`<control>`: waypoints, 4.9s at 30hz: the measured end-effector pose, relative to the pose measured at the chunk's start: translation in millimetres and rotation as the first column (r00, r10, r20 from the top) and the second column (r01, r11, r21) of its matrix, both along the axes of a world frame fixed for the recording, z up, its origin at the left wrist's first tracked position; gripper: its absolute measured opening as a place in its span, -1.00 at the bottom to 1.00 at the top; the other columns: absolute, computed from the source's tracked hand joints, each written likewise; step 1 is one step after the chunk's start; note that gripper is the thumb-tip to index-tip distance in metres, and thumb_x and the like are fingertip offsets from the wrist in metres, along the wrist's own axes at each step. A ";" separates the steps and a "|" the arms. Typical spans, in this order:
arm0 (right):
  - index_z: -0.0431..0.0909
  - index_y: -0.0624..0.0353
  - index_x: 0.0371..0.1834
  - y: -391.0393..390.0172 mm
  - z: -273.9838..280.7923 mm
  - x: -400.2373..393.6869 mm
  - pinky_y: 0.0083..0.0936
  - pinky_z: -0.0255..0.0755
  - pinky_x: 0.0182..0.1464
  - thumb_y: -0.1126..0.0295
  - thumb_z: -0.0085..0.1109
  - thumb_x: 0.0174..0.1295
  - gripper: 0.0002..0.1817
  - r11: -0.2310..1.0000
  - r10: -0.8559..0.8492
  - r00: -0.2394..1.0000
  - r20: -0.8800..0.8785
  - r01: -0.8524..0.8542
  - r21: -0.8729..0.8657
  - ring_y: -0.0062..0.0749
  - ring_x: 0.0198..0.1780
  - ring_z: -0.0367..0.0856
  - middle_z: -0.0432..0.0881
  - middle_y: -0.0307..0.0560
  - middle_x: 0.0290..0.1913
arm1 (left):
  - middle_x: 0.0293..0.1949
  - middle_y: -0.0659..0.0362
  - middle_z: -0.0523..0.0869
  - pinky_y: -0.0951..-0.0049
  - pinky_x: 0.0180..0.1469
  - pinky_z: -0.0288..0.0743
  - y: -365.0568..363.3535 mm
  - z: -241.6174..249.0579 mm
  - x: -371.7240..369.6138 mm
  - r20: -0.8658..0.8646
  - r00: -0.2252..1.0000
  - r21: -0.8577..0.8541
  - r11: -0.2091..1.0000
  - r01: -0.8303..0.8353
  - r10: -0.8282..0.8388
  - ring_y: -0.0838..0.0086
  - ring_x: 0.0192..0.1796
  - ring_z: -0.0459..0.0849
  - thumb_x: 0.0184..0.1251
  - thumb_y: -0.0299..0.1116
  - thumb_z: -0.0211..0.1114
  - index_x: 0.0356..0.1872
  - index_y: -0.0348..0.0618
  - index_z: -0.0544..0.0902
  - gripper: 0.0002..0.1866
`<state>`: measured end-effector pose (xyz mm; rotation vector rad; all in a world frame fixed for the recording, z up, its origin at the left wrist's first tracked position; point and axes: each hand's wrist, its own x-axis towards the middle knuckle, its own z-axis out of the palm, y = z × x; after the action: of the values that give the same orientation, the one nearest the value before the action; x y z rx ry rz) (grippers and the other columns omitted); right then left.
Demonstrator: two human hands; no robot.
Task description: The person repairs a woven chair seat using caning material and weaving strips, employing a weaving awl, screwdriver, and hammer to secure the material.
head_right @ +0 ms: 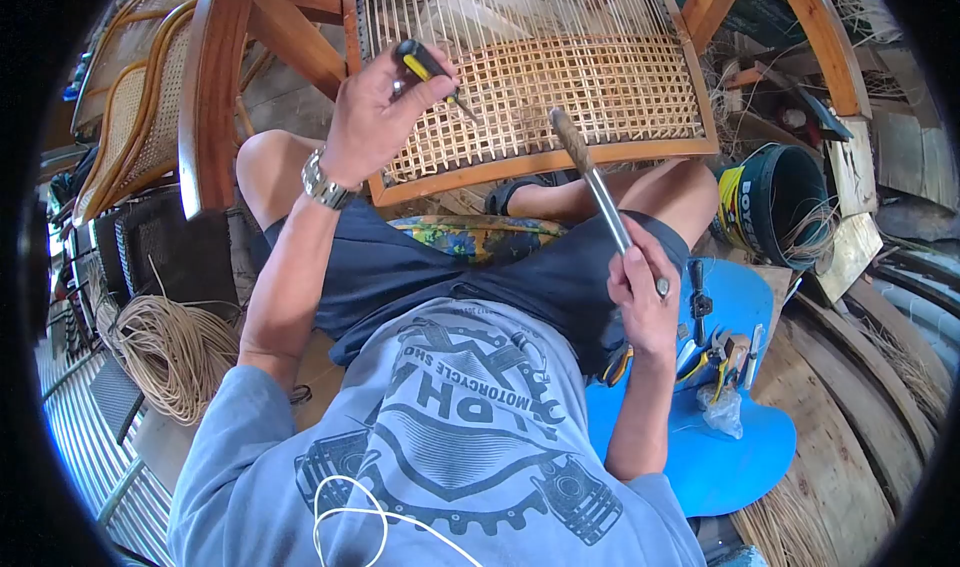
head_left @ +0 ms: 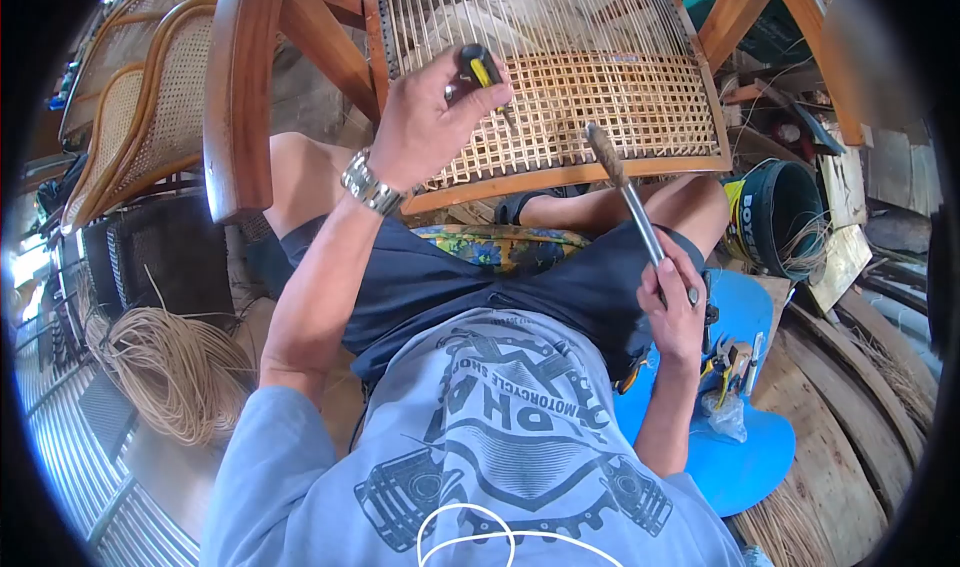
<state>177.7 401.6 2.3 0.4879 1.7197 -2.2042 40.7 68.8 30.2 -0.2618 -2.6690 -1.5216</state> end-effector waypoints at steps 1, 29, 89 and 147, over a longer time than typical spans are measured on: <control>0.44 0.34 0.43 2.7 1.1 5.7 -0.76 0.06 -0.49 0.32 0.05 0.57 -0.53 0.999 0.009 1.000 0.017 -0.010 0.052 -0.75 -0.51 0.23 0.43 -0.30 -0.42 | -0.12 0.25 0.83 0.50 -0.01 0.66 2.7 -0.1 4.8 0.002 1.000 0.000 1.000 0.006 -0.006 0.61 -0.09 0.77 0.42 -0.30 0.44 0.00 -0.13 0.71 -0.77; 0.47 0.31 0.42 -16.1 16.1 -9.5 -0.77 0.03 -0.48 0.26 0.04 0.58 -0.54 0.981 0.162 0.984 -0.077 -0.152 0.118 -0.79 -0.49 0.23 0.44 -0.34 -0.44 | -0.26 0.27 0.81 0.51 -0.08 0.62 22.5 -7.3 -3.6 0.055 0.991 -0.062 0.991 0.122 -0.118 0.62 -0.18 0.77 0.41 -0.32 0.45 -0.05 -0.18 0.71 -0.79; 0.37 0.28 0.49 -57.7 4.1 -33.1 -0.78 0.10 -0.48 0.23 0.07 0.58 -0.48 0.936 0.352 0.936 -0.019 -0.351 0.018 -0.79 -0.48 0.26 0.49 -0.32 -0.39 | -0.20 0.27 0.84 0.53 -0.09 0.61 -12.0 -24.3 -41.5 -0.086 0.963 0.276 0.935 -0.223 0.255 0.66 -0.20 0.74 0.42 -0.29 0.46 -0.02 -0.14 0.72 -0.77; 0.49 0.41 0.35 -37.4 0.1 -95.9 -0.69 0.31 -0.31 0.38 0.02 0.56 -0.58 0.991 0.125 0.979 -0.162 -0.117 0.059 -0.72 -0.36 0.40 0.50 -0.33 -0.38 | -0.26 0.15 0.85 0.47 -0.15 0.63 5.6 -10.9 -82.1 -0.113 0.994 -0.003 1.000 0.001 -0.002 0.53 -0.24 0.80 0.37 -0.26 0.47 -0.07 -0.14 0.73 -0.76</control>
<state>81.7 364.2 2.4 0.2090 1.8383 -2.1734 -41.4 74.4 19.3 -0.3394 -2.5851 -1.4570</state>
